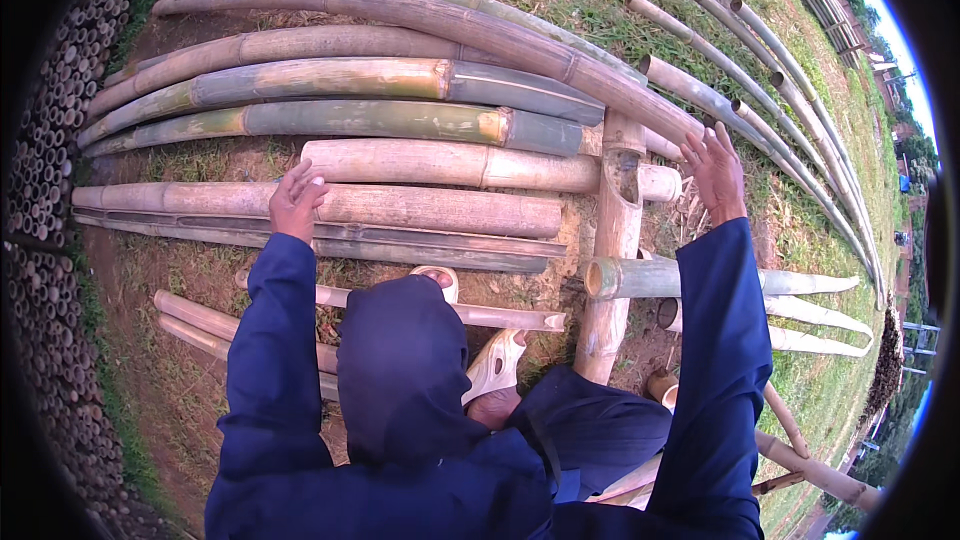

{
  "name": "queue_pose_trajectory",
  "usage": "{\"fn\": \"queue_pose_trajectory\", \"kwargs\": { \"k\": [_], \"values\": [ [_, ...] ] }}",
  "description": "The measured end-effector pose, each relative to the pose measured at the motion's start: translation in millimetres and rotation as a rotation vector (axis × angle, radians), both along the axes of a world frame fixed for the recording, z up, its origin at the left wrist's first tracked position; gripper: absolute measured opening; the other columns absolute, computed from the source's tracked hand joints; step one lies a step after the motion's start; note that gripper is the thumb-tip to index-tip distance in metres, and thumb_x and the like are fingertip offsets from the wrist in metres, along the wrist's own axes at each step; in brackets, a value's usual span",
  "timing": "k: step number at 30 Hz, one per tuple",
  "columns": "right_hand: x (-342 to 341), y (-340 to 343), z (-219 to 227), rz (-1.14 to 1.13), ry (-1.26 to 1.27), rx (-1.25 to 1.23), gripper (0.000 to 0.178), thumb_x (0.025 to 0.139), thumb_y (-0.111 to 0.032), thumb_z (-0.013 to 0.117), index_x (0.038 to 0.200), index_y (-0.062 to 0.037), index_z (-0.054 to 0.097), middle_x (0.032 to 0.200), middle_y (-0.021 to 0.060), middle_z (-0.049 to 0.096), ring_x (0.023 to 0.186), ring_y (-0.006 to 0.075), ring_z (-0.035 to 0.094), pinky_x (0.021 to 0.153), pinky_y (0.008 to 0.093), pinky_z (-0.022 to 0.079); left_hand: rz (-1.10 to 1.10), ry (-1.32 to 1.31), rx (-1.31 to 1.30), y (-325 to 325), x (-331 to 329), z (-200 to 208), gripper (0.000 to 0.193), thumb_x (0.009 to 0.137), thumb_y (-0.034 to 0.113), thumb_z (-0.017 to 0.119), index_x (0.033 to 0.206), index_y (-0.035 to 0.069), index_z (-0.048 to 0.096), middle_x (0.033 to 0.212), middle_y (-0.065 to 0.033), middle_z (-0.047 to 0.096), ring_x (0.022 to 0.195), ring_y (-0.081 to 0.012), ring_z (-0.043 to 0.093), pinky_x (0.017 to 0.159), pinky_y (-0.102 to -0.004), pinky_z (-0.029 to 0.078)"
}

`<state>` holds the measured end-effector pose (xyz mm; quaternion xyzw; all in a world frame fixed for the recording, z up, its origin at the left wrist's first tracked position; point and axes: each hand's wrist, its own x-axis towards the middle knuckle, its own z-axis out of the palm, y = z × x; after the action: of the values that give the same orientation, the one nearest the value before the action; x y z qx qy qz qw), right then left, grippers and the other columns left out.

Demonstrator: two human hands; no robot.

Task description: The person sits on the ground and uses a hand saw to cut bamboo poles into shorter sections. They repeatedly position a bamboo pole on a makeshift support, saw through it, and then move the cut pieces aside.

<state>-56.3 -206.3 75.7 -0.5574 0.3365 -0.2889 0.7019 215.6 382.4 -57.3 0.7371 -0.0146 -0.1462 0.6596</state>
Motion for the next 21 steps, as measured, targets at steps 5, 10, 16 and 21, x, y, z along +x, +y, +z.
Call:
{"fn": "queue_pose_trajectory", "kwargs": {
  "k": [5, 10, 16, 21],
  "values": [
    [9, 75, -36, 0.172, 0.296, -0.03, 0.068, 0.099, -0.017, 0.069, 0.154, 0.0076, 0.038, 0.145, 0.0259, 0.053, 0.113, 0.0314, 0.068, 0.096, 0.0388, 0.058, 0.182, 0.103, 0.182, 95, -50, -69, 0.047, 0.096, 0.017, 0.073, 0.138, 0.0, 0.059, 0.11, -0.0104, 0.072, 0.091, -0.0147, 0.071, 0.076, -0.0244, 0.054],
    [27, 165, -113, 0.274, 0.738, 0.127, 0.063, 0.096, -0.021, 0.073, 0.14, 0.0157, 0.046, 0.128, 0.0248, 0.06, 0.085, 0.0225, 0.068, 0.067, 0.0308, 0.058, 0.128, 0.183, 0.146, 86, -88, -76, 0.046, 0.095, 0.016, 0.074, 0.136, -0.001, 0.06, 0.107, -0.0089, 0.073, 0.087, -0.0117, 0.07, 0.07, -0.0222, 0.053],
    [33, 159, -175, 0.25, 1.008, 0.082, 0.043, 0.095, -0.027, 0.07, 0.113, 0.0119, 0.064, 0.08, 0.0172, 0.068, 0.053, 0.0227, 0.062, 0.046, 0.0346, 0.047, 0.142, 0.196, 0.06, 57, -101, -41, 0.043, 0.095, 0.016, 0.073, 0.132, -0.002, 0.061, 0.104, -0.0088, 0.074, 0.083, -0.0113, 0.069, 0.069, -0.0224, 0.053],
    [24, 148, -199, 0.156, 0.82, 0.322, 0.035, 0.098, -0.028, 0.069, 0.117, 0.0011, 0.062, 0.07, 0.0086, 0.058, 0.053, 0.0187, 0.054, 0.045, 0.0343, 0.041, 0.226, 0.207, 0.056, 79, -96, -48, 0.043, 0.094, 0.014, 0.072, 0.132, -0.003, 0.06, 0.103, -0.01, 0.073, 0.082, -0.0129, 0.069, 0.068, -0.0246, 0.054]
  ]
}}
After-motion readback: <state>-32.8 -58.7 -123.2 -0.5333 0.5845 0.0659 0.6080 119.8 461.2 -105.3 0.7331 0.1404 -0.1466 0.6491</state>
